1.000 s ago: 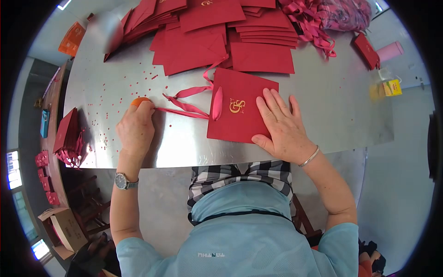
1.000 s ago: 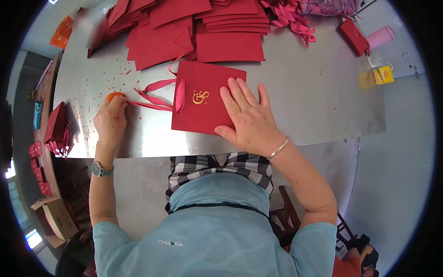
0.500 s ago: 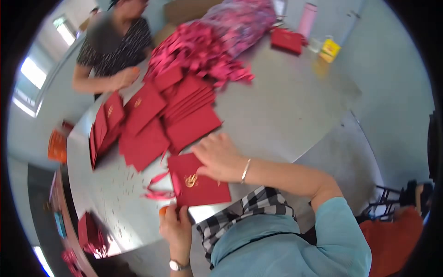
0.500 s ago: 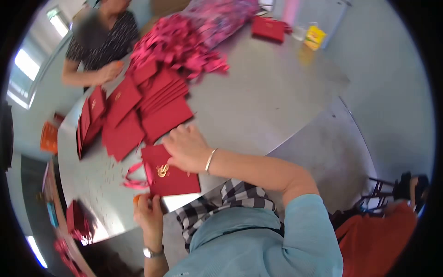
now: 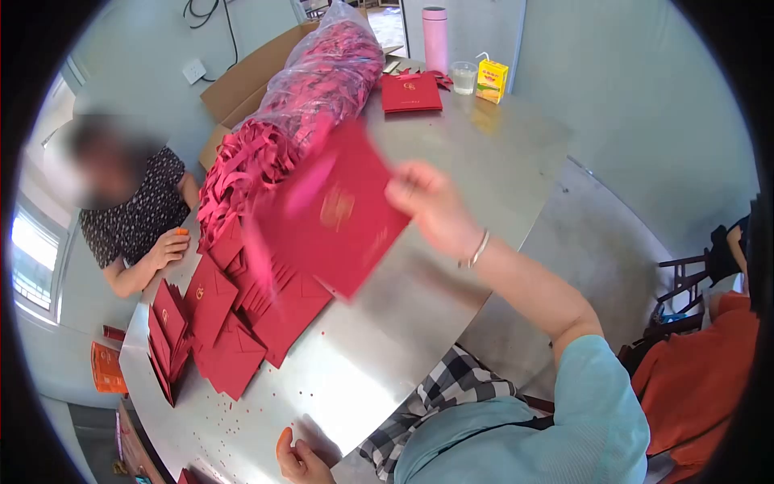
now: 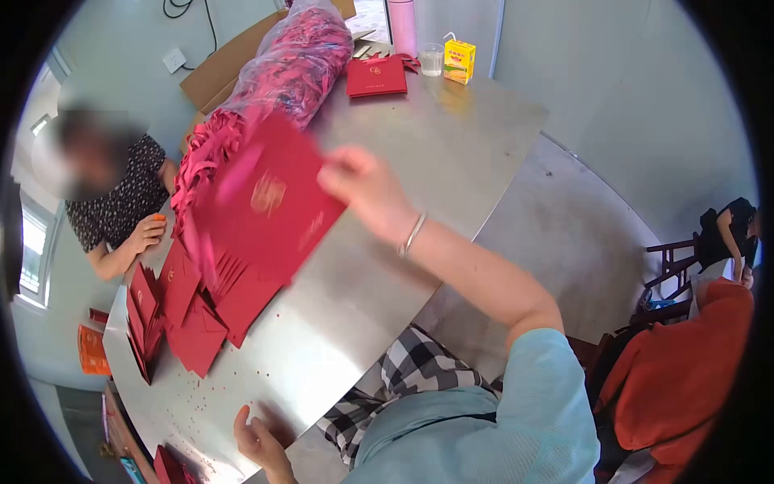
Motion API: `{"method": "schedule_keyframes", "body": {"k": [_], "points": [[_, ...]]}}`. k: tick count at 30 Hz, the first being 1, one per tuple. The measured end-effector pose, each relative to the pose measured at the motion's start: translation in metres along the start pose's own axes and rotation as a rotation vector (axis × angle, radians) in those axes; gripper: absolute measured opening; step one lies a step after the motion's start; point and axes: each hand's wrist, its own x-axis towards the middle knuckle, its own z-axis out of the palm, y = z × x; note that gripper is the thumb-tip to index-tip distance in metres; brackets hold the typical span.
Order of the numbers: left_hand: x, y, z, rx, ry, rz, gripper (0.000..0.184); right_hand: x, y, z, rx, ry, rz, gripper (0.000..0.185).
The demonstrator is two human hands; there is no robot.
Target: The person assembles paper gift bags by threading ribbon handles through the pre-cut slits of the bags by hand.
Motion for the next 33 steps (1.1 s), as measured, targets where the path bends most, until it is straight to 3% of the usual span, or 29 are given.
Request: {"method": "schedule_keyframes", "body": {"k": [2,5,6,9,10,11,12,13,15,17,18,20,22,24,26,28,30,32,33], "points": [[0.004,0.01,0.005,0.085,-0.043,0.004,0.024,0.046,-0.009,-0.022,0.21,0.334,-0.136,0.027],[0.008,0.026,0.01,0.034,-0.082,-0.019,0.01,0.134,0.008,-0.087,0.09,0.57,-0.241,0.027],[0.006,0.017,0.011,0.064,-0.068,0.137,0.014,0.149,0.006,-0.095,0.036,0.678,-0.265,0.026],[0.01,0.027,0.012,0.1,-0.06,0.153,0.012,0.184,0.054,-0.164,-0.175,0.627,-0.191,0.026],[0.008,0.02,0.01,0.103,-0.059,0.143,0.012,0.184,0.083,-0.189,-0.929,0.67,-0.174,0.025],[0.004,0.009,0.007,0.119,-0.097,0.143,0.023,0.183,0.099,-0.202,-1.685,0.643,-0.144,0.025],[0.003,0.003,0.006,0.136,-0.134,0.137,0.042,0.169,0.098,-0.193,-1.35,0.748,-0.13,0.025],[0.003,-0.002,0.006,0.143,-0.13,0.116,0.042,0.154,0.095,-0.183,-1.011,0.83,-0.111,0.026],[0.01,0.007,0.011,0.219,-0.032,0.192,0.017,0.151,0.11,-0.196,-0.868,0.851,-0.35,0.025],[0.013,0.023,0.008,0.194,-0.073,0.097,0.014,0.144,0.092,-0.206,-0.543,0.6,0.142,0.028],[0.015,0.033,0.006,0.185,-0.077,0.07,0.015,0.141,0.085,-0.196,-0.486,0.614,0.151,0.028],[0.011,0.03,0.004,0.164,-0.053,0.077,0.016,0.122,0.078,-0.15,-0.423,0.592,0.139,0.027],[0.012,0.026,0.003,0.188,-0.028,0.145,0.017,0.096,0.073,-0.101,-0.874,0.338,-0.171,0.025],[0.013,0.022,0.006,0.183,0.017,0.212,0.017,0.066,0.07,-0.026,-0.824,0.014,-0.233,0.023],[0.015,0.023,0.006,0.175,0.034,0.25,0.016,0.046,0.078,0.038,-0.762,-0.217,-0.215,0.022],[0.016,0.022,0.004,0.165,0.021,0.269,0.017,0.035,0.077,0.101,-0.745,-0.405,-0.332,0.021],[0.013,0.018,0.005,0.134,0.038,0.263,0.018,0.033,0.087,0.153,-0.715,-0.492,-0.467,0.021],[0.011,0.018,0.002,0.095,0.037,0.236,0.017,0.029,0.091,0.197,-0.755,-0.476,-0.369,0.02],[0.01,0.016,0.003,0.076,0.053,0.236,0.017,0.035,0.098,0.215,-0.926,-0.446,-0.418,0.029]]}}
